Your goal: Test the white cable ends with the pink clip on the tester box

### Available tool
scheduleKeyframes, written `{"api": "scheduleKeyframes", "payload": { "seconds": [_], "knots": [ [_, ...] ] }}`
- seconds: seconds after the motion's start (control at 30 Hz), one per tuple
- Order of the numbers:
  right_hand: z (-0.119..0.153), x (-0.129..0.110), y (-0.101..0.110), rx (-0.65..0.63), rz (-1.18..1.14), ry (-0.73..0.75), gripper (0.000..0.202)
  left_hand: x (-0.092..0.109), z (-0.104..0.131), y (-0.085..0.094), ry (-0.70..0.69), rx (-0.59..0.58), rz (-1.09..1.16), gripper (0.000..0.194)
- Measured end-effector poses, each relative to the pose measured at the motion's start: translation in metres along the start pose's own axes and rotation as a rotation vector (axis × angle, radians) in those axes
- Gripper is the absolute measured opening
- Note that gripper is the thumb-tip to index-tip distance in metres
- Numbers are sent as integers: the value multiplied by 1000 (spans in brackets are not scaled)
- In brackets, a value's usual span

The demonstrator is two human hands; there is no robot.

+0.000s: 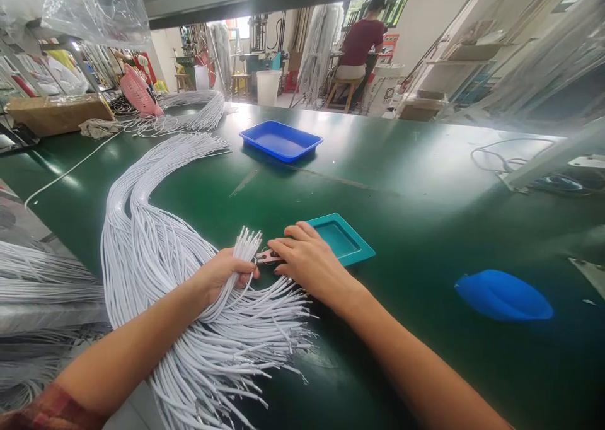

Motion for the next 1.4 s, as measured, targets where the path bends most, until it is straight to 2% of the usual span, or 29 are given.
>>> {"api": "scheduleKeyframes", "payload": {
  "seconds": [0.1,0.2,0.33,0.5,0.6,0.73,0.93,1.03,1.17,1.27,1.33,1.4],
  "knots": [
    [7,16,5,116,114,-238,39,-1,-2,3,-11,-4,1,8],
    [13,28,-2,116,165,-428,40,-2,-4,5,-15,-15,5,14],
    [15,31,-12,90,130,-456,40,-2,0,6,-17,-20,37,17],
    [14,33,-3,160,55,-451,36,3,11,8,-108,-62,93,28],
    [11,28,10,295,-102,-407,26,5,16,7,-133,-84,69,29],
    [5,14,22,453,-473,-391,13,7,20,3,-170,-100,3,26],
    [-2,-5,13,408,-963,-557,9,6,24,-3,-278,-95,-143,25],
    [-1,-7,10,435,-1030,-608,10,7,25,-2,-327,-31,-148,22],
    [-1,-7,12,499,-986,-555,10,11,28,1,-415,105,-70,20],
    [-1,-8,11,535,-1047,-513,8,11,28,1,-408,119,-98,21],
    [-2,-9,7,546,-1174,-518,7,9,26,2,-368,115,-74,22],
    [-3,-11,0,556,-1407,-549,8,8,25,3,-347,87,-39,20]
  ]
}}
Point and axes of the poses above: each hand's wrist, its own z-axis away from the middle knuckle, its own y-axis out of the back of the hand, x = y × z, the point moved 4 cm from there along -z, towards the middle knuckle, and after that the axes turned 12 degrees about y, right-handed, at the moved point
